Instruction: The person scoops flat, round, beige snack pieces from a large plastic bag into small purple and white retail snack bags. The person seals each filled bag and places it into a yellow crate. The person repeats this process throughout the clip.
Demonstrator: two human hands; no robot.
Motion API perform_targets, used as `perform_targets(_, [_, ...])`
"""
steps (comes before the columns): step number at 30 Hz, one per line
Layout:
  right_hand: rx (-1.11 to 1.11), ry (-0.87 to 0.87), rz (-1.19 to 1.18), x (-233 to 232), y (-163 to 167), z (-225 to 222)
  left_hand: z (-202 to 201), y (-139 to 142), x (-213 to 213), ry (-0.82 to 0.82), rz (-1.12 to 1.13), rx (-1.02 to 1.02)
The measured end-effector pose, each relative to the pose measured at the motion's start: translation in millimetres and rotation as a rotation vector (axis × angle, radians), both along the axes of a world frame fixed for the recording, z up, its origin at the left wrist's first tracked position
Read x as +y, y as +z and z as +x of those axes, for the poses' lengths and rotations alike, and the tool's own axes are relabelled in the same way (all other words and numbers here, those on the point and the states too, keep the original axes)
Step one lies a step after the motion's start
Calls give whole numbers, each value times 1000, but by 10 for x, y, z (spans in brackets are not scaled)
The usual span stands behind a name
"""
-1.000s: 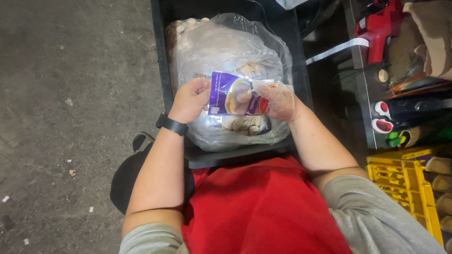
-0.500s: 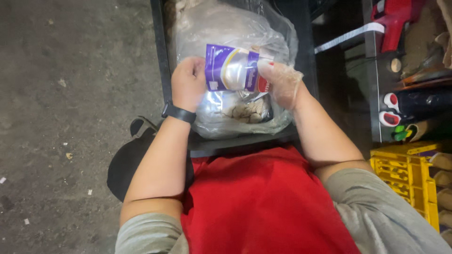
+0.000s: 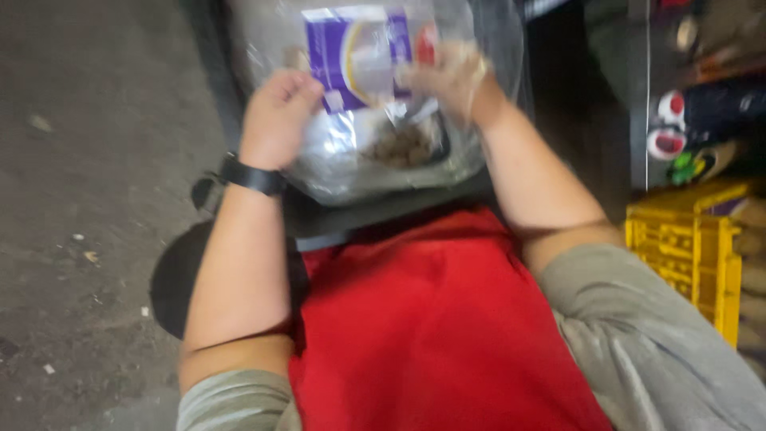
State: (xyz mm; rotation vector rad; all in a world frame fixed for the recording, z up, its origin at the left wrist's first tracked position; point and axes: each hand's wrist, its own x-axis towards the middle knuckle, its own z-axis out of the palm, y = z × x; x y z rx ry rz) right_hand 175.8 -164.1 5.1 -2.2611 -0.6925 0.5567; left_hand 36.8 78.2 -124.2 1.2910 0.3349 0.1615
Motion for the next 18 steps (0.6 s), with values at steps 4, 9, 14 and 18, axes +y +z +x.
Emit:
perform_targets(4, [-348,339,202,-99,-280,167,-62,17,-89,171,560,-75])
perform_targets(9, [-745,632,-487,124,-980,-249,-70,187,-352,138,1025,-225])
perform_targets(14, [-321,662,-435,396,-1329,-772,-41,57,-502,-262,1153,246])
perform_targets(18, [-435,701,156,301,-1341,-581,-23,-156,-386,-315,1265,406])
